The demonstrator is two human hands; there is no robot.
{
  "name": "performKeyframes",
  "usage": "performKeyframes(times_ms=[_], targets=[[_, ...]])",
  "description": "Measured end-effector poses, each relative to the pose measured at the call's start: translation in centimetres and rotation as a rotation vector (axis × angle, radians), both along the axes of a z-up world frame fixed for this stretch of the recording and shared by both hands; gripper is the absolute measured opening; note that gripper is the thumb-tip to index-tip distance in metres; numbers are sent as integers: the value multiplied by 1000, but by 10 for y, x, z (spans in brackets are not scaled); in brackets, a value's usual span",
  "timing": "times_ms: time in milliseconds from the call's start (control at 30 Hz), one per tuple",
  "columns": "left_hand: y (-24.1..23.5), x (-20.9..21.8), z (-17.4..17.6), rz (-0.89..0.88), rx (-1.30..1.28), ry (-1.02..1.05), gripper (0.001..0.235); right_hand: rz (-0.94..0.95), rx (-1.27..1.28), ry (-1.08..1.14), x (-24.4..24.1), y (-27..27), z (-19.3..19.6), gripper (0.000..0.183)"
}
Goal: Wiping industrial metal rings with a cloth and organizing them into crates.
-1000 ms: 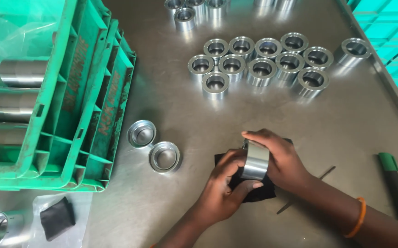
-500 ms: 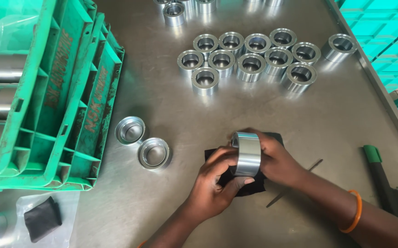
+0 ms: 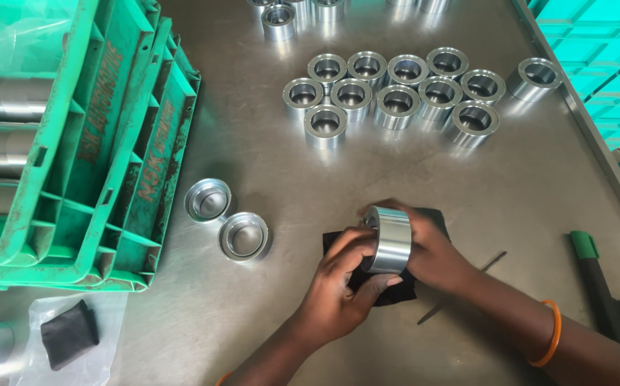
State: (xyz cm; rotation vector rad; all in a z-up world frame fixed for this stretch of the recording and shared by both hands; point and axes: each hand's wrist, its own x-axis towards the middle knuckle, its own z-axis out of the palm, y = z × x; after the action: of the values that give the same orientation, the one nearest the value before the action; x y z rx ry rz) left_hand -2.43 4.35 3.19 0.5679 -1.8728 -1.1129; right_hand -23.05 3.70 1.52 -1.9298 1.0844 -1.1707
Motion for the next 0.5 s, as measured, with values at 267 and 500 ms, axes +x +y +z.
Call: performKeyframes(times_ms=[267,500], targets=[[-11,3,-14,-110,542,245,31,-186,64,-26,8,5,10,46],[-24,6,-13,-45,1151,489,72,-111,564,-413,25,16,12,61]])
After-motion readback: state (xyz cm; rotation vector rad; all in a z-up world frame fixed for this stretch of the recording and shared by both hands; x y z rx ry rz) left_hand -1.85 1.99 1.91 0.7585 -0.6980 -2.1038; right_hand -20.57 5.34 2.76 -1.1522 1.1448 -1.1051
